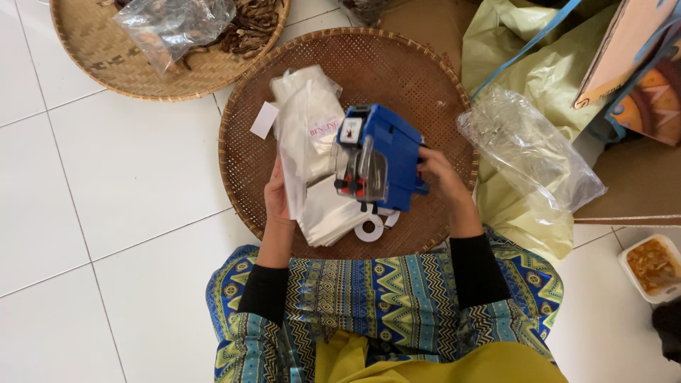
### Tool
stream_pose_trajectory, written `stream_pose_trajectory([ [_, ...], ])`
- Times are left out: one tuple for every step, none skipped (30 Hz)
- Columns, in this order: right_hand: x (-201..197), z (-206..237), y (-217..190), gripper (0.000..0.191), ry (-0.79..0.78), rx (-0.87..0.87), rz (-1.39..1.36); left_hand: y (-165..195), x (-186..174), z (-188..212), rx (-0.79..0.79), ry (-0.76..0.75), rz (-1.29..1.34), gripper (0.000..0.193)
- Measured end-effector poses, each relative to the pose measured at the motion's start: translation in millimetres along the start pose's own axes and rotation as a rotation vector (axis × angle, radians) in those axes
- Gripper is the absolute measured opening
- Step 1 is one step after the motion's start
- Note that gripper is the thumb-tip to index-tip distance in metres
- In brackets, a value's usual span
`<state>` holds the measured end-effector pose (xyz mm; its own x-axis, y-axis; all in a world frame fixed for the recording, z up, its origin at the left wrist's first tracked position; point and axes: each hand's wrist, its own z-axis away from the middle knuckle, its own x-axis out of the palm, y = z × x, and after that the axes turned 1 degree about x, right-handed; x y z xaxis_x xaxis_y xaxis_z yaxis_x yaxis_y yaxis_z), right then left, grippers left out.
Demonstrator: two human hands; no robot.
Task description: The person sits on the floor with a woven tray of plastic-wrapped white packages. They load and operate a blue handheld label gun, pressing it against each package to apply a white label, then set the labeled package aside and pick up the next one, repeating across the tray.
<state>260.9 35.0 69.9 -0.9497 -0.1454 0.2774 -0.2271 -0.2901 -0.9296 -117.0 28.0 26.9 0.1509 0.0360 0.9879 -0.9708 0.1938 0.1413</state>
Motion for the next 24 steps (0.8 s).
stream_pose_trajectory([
  [4.8, -0.2, -2.4, 0.053, -0.04, -0.017, -0.01, 0.5, 1.2, 0.8, -0.012, -0.041, 0.015, 0.063],
  [8.7, -0.9, -4.8, 0.052, -0.081, -0.034, -0.02, 1.0, 2.3, 1.7, -0.023, -0.082, 0.031, 0.063],
  [11.6, -1.5, -6.7, 0.052, -0.123, -0.051, -0.03, 1.4, 3.0, 2.1, -0.033, -0.123, 0.046, 0.062],
  [12.9, -1.6, -8.1, 0.052, -0.082, -0.027, -0.085, 1.3, 3.2, 2.4, -0.029, -0.092, 0.026, 0.061],
  [12.9, -2.3, -8.6, 0.052, -0.04, -0.003, -0.141, 1.0, 2.7, 2.0, -0.024, -0.062, 0.006, 0.06],
  [11.8, -3.1, -8.1, 0.052, 0.0, 0.022, -0.195, 0.9, 1.7, 1.6, -0.019, -0.031, -0.014, 0.059],
  [10.0, -4.8, -6.7, 0.054, 0.061, -0.02, -0.203, 0.8, 0.3, 0.5, -0.022, -0.062, 0.009, 0.058],
  [7.6, -6.7, -4.6, 0.056, 0.122, -0.064, -0.209, 0.3, -1.4, -1.0, -0.025, -0.095, 0.033, 0.056],
  [4.6, -7.7, -2.2, 0.058, 0.185, -0.106, -0.217, 0.0, -3.2, -1.7, -0.029, -0.125, 0.058, 0.054],
  [1.5, -8.8, 0.0, 0.066, 0.154, -0.1, -0.189, -0.2, -4.0, -2.5, -0.038, -0.135, 0.059, 0.054],
  [-0.8, -9.8, 2.0, 0.074, 0.123, -0.095, -0.161, -0.7, -4.8, -3.2, -0.047, -0.144, 0.061, 0.054],
  [-2.0, -9.8, 2.6, 0.083, 0.093, -0.088, -0.133, -1.1, -5.8, -3.2, -0.057, -0.152, 0.062, 0.054],
  [-1.6, -9.9, 2.0, 0.085, 0.023, -0.128, -0.155, -1.5, -6.6, -3.6, -0.053, -0.118, 0.05, 0.054],
  [-0.4, -9.8, 1.1, 0.089, -0.048, -0.166, -0.177, -2.4, -5.6, -3.2, -0.05, -0.083, 0.039, 0.053],
  [0.0, -9.4, 1.2, 0.095, -0.119, -0.203, -0.199, -2.8, -3.6, -2.7, -0.046, -0.048, 0.026, 0.053],
  [2.8, -7.2, -1.6, 0.097, -0.148, -0.215, -0.208, -2.8, -0.5, -1.7, -0.047, -0.007, 0.008, 0.052],
  [6.8, -4.1, -5.7, 0.099, -0.177, -0.226, -0.216, -3.3, 3.2, -0.6, -0.047, 0.033, -0.009, 0.052],
  [11.2, -1.0, -11.5, 0.102, -0.207, -0.239, -0.222, -4.0, 7.5, -0.2, -0.046, 0.072, -0.025, 0.051],
  [16.5, 3.1, -17.5, 0.099, -0.165, -0.22, -0.226, -4.9, 12.2, -0.2, -0.079, 0.005, -0.055, 0.049],
  [21.6, 9.5, -23.5, 0.097, -0.123, -0.2, -0.23, -7.1, 16.8, 0.4, -0.11, -0.06, -0.084, 0.046],
  [26.0, 14.2, -30.6, 0.096, -0.084, -0.181, -0.235, -8.4, 21.1, 0.3, -0.139, -0.127, -0.114, 0.044],
  [28.7, 18.5, -38.2, 0.093, -0.11, -0.205, -0.225, -10.3, 24.7, -0.4, -0.153, -0.141, -0.267, 0.041],
  [31.2, 22.8, -44.2, 0.09, -0.136, -0.227, -0.216, -12.6, 27.1, -1.1, -0.166, -0.153, -0.421, 0.038],
  [31.9, 26.3, -49.4, 0.088, -0.162, -0.251, -0.206, -16.0, 28.5, -2.7, -0.179, -0.166, -0.575, 0.035],
])
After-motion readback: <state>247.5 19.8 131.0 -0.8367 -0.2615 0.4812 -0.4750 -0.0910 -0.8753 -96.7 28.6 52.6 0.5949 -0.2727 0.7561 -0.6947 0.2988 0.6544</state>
